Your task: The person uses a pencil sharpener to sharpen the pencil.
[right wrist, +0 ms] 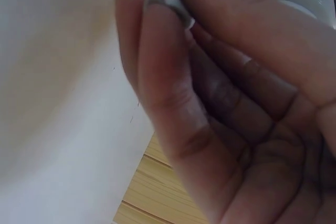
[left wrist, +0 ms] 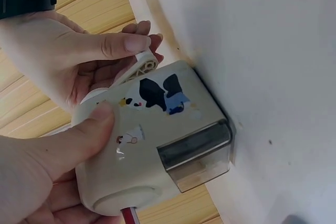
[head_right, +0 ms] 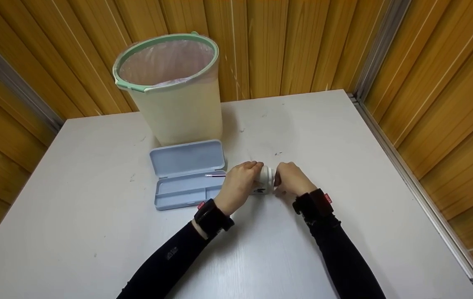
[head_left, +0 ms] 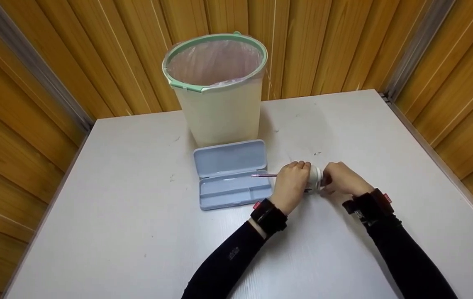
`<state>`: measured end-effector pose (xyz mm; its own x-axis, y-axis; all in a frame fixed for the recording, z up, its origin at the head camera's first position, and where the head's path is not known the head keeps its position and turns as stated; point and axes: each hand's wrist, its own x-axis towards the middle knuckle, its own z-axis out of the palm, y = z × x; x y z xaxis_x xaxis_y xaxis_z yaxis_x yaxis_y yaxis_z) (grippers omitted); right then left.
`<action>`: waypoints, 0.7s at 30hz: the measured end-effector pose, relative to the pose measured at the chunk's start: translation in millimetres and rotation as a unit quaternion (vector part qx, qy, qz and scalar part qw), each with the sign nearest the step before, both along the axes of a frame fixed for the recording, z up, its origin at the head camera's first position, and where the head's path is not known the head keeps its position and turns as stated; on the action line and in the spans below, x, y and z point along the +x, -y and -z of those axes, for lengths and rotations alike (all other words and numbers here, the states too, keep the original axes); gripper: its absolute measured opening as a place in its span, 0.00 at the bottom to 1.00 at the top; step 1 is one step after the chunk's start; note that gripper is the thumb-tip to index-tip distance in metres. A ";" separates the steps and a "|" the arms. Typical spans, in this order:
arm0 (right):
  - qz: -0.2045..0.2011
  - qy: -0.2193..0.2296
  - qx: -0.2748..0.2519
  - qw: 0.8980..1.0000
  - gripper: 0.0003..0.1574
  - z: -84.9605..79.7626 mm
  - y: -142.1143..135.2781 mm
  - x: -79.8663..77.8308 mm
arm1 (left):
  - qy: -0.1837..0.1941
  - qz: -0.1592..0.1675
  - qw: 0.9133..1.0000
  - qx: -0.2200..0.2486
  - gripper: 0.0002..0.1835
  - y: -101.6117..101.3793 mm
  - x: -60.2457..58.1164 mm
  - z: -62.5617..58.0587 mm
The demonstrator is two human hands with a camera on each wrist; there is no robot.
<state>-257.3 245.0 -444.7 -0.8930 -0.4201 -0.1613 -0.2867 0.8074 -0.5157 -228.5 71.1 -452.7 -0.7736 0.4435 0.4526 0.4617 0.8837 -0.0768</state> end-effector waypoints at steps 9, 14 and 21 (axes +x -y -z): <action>-0.052 0.018 -0.043 0.998 0.04 -23.8 -10.4 10.7 | -0.027 -0.022 0.999 -0.030 0.08 -2.5 -3.8 -3.5; -0.066 -0.004 -0.038 0.997 0.02 -37.2 -10.0 19.4 | -0.012 -0.007 1.000 -0.026 0.09 -2.0 -3.7 -4.5; -0.069 -0.027 -0.039 0.996 0.02 -46.9 -9.7 25.1 | -0.020 0.000 0.999 -0.034 0.07 -1.2 0.1 -1.9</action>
